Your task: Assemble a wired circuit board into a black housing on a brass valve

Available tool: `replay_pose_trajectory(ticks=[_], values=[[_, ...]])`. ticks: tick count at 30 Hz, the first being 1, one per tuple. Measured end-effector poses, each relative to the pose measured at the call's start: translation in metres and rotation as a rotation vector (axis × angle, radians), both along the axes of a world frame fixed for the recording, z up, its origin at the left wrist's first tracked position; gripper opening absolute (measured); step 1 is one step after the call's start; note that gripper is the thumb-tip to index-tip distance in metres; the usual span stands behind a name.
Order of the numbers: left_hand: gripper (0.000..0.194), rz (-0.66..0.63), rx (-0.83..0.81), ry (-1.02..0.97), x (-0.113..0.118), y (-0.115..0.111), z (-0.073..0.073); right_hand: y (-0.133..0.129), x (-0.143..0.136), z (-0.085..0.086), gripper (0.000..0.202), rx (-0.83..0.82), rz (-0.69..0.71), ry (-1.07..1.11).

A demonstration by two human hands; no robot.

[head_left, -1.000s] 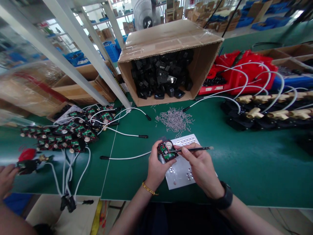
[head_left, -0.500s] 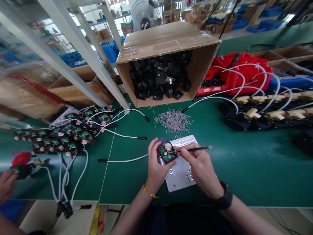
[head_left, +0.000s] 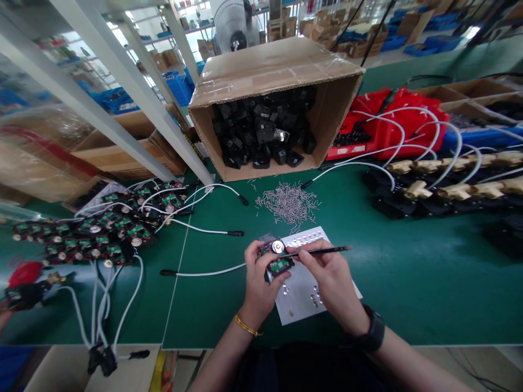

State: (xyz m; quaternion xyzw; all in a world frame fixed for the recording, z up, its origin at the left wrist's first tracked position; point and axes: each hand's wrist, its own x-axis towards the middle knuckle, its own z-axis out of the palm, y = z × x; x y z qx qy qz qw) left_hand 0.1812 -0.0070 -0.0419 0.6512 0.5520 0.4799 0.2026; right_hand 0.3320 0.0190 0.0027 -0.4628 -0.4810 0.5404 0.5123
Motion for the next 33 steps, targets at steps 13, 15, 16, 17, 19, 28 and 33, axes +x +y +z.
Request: replay_pose_trajectory(ticks=[13,15,16,17,19,28,33], values=[[0.042,-0.054,-0.047,-0.180,-0.006,-0.003,-0.003,0.043,0.016,-0.010,0.049,0.028,0.510,-0.279],[0.057,-0.077,-0.096,-0.296,-0.006,-0.004,-0.005,0.041,0.010,-0.013,0.047,0.028,0.526,-0.227],[0.064,-0.091,-0.123,-0.327,-0.006,-0.005,-0.006,0.040,0.009,-0.012,0.046,0.033,0.526,-0.227],[0.069,-0.099,-0.153,-0.336,-0.006,-0.006,-0.006,0.040,0.008,-0.011,0.045,0.035,0.531,-0.238],[0.074,-0.099,-0.217,-0.305,-0.007,-0.008,-0.005,0.039,0.009,-0.008,0.042,0.025,0.544,-0.266],[0.071,-0.137,-0.296,0.057,-0.018,-0.012,0.012,0.042,0.012,-0.005,0.019,0.036,0.554,-0.354],[0.070,-0.182,-0.261,-0.007,-0.020,-0.010,0.005,0.051,0.010,-0.006,0.007,0.012,0.579,-0.365]])
